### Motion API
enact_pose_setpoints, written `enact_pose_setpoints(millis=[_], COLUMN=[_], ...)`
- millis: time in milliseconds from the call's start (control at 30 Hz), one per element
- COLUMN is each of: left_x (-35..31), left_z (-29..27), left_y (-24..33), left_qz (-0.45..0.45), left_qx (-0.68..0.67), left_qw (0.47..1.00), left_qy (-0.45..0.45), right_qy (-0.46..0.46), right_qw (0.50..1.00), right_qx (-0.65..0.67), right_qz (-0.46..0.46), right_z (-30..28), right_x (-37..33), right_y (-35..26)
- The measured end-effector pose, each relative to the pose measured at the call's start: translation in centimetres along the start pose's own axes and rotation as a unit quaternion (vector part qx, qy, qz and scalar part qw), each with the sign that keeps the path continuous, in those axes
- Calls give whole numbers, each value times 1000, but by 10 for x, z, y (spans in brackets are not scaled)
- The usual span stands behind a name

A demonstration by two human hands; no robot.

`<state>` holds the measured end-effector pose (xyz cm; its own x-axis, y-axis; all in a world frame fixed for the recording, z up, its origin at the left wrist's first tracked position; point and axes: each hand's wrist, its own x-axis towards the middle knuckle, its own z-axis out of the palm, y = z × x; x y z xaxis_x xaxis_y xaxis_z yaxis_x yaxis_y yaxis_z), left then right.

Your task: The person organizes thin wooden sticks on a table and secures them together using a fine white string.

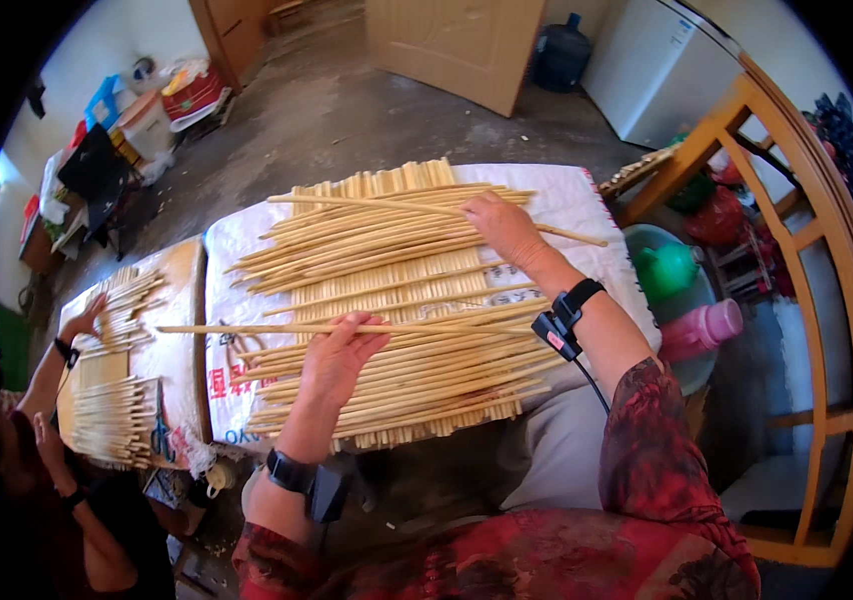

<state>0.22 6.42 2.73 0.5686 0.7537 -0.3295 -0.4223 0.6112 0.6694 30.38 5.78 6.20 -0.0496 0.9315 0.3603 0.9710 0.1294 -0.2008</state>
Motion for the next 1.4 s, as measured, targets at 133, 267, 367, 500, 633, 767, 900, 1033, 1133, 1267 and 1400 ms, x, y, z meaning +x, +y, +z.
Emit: enact_pose_setpoints(millis=[133, 267, 367, 500, 633, 767, 900, 1033, 1133, 1267, 1400], left_x=[1, 2, 4, 5, 5, 10, 5, 10, 17, -4, -17], left_z=[5, 5, 2, 1, 3, 6, 1, 1, 12, 21, 41], left_y=[-1, -4, -4, -5, -8, -13, -8, -11, -16, 0, -7], left_qz=[-3, -8, -6, -13, -17, -9, -11, -8, -3, 25, 70], left_qx=[12, 16, 17, 34, 49, 48, 50, 34, 26, 5, -40], left_qw=[1000, 1000, 1000, 999, 999, 999, 999, 999, 995, 992, 973], left_qy=[6, 0, -3, 2, 7, 14, 14, -29, -95, -127, -216], right_qy=[57, 30, 57, 33, 9, -37, -60, -14, 96, 90, -8], right_qw=[982, 875, 911, 901, 880, 902, 903, 901, 857, 877, 895], right_qx=[47, 209, 62, -35, -25, -17, -39, 56, 215, 292, 362], right_qz=[175, 435, 405, 431, 475, 430, 423, 430, 459, 370, 261], right_z=[-24, -39, -33, -22, -20, -26, -22, -6, -29, -62, -76], right_x=[-40, -92, -137, -183, -212, -232, -220, -245, -271, -186, -124], right_y=[68, 113, 142, 147, 131, 123, 102, 147, 188, 111, 7])
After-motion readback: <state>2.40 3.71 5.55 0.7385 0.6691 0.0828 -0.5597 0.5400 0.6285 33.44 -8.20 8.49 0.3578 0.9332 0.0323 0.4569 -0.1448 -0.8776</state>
